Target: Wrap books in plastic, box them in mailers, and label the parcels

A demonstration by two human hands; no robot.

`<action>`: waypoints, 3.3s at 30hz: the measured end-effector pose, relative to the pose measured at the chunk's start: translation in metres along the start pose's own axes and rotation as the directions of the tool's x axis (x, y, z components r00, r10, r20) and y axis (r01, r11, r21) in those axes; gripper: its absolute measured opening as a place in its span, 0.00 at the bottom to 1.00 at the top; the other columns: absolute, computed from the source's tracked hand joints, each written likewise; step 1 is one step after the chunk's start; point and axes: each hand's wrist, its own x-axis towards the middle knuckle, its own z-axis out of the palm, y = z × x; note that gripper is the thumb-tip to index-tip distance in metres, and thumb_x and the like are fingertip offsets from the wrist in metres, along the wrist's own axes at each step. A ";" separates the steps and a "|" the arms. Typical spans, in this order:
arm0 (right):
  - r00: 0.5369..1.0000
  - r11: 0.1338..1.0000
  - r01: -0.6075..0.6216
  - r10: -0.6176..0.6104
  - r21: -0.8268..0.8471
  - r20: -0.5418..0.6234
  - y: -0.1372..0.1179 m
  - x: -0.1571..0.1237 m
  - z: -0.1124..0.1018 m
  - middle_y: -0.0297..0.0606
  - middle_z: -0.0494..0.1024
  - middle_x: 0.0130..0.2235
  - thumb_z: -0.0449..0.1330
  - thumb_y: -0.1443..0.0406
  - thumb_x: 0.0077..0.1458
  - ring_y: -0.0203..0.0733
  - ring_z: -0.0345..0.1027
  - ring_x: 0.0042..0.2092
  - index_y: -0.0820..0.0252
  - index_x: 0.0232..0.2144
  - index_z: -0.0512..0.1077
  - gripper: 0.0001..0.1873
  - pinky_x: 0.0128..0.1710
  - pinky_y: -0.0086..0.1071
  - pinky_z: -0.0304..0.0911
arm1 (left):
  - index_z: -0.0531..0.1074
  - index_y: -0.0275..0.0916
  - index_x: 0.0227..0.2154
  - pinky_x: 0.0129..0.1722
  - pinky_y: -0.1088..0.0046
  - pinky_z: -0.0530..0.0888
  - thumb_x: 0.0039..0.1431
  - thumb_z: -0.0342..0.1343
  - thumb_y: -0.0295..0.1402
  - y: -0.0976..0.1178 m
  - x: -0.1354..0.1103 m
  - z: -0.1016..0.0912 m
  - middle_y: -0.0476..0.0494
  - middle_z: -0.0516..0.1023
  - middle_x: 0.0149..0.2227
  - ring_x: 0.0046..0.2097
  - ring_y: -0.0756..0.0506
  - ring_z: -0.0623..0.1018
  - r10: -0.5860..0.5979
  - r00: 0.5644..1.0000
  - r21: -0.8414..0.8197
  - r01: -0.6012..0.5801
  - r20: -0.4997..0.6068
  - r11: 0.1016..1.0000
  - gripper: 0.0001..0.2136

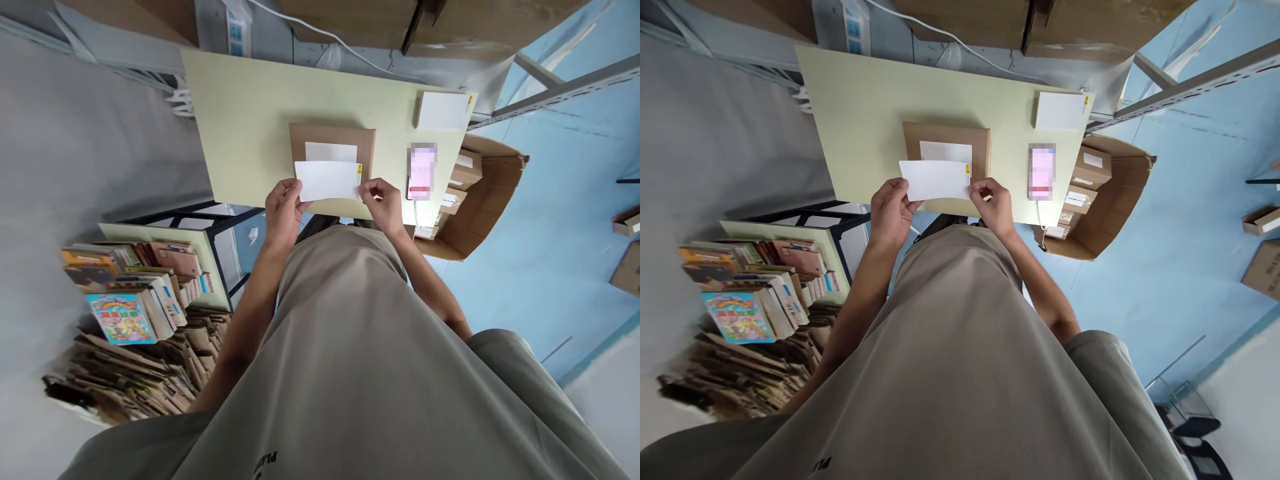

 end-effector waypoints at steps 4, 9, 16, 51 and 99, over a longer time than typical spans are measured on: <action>1.000 0.998 -0.005 0.004 -0.058 -0.007 0.002 0.002 0.007 0.36 0.85 0.40 0.68 0.48 0.68 0.41 0.75 0.40 0.53 0.37 0.77 0.17 0.47 0.40 0.76 | 0.73 0.47 0.40 0.51 0.63 0.85 0.61 0.71 0.66 -0.018 0.013 -0.004 0.45 0.86 0.43 0.54 0.40 0.87 -0.037 0.997 0.060 0.041 -0.068 0.997 0.27; 0.997 0.992 -0.028 0.018 -0.126 -0.077 0.011 0.026 0.014 0.35 0.83 0.38 0.69 0.47 0.70 0.41 0.75 0.40 0.53 0.35 0.76 0.20 0.49 0.40 0.74 | 0.76 0.46 0.38 0.47 0.66 0.84 0.63 0.72 0.61 -0.026 0.050 -0.002 0.44 0.84 0.41 0.49 0.42 0.85 0.026 0.996 0.148 -0.014 -0.084 0.989 0.24; 0.986 0.955 -0.116 0.079 -0.274 -0.145 0.025 0.057 0.021 0.39 0.84 0.38 0.69 0.47 0.74 0.47 0.79 0.43 0.54 0.36 0.77 0.20 0.52 0.43 0.73 | 0.76 0.44 0.35 0.47 0.65 0.81 0.62 0.73 0.57 -0.034 0.109 0.003 0.46 0.79 0.34 0.43 0.42 0.82 0.155 0.987 0.253 -0.141 -0.035 0.957 0.21; 0.956 0.666 -0.250 0.285 -0.703 -0.070 0.006 0.093 0.026 0.53 0.88 0.47 0.70 0.67 0.66 0.64 0.82 0.55 0.57 0.40 0.83 0.01 0.64 0.61 0.79 | 0.76 0.43 0.36 0.56 0.65 0.81 0.69 0.65 0.32 -0.054 0.129 0.015 0.45 0.85 0.39 0.45 0.42 0.84 0.184 0.981 0.429 -0.138 -0.069 0.893 0.05; 0.953 0.550 0.029 0.237 -0.835 0.190 -0.027 0.106 0.109 0.50 0.90 0.52 0.67 0.67 0.72 0.56 0.85 0.57 0.61 0.48 0.85 0.07 0.65 0.48 0.77 | 0.76 0.45 0.36 0.58 0.57 0.83 0.56 0.65 0.21 -0.042 0.119 0.012 0.43 0.89 0.42 0.46 0.38 0.88 0.166 0.984 0.490 -0.178 0.070 0.853 0.11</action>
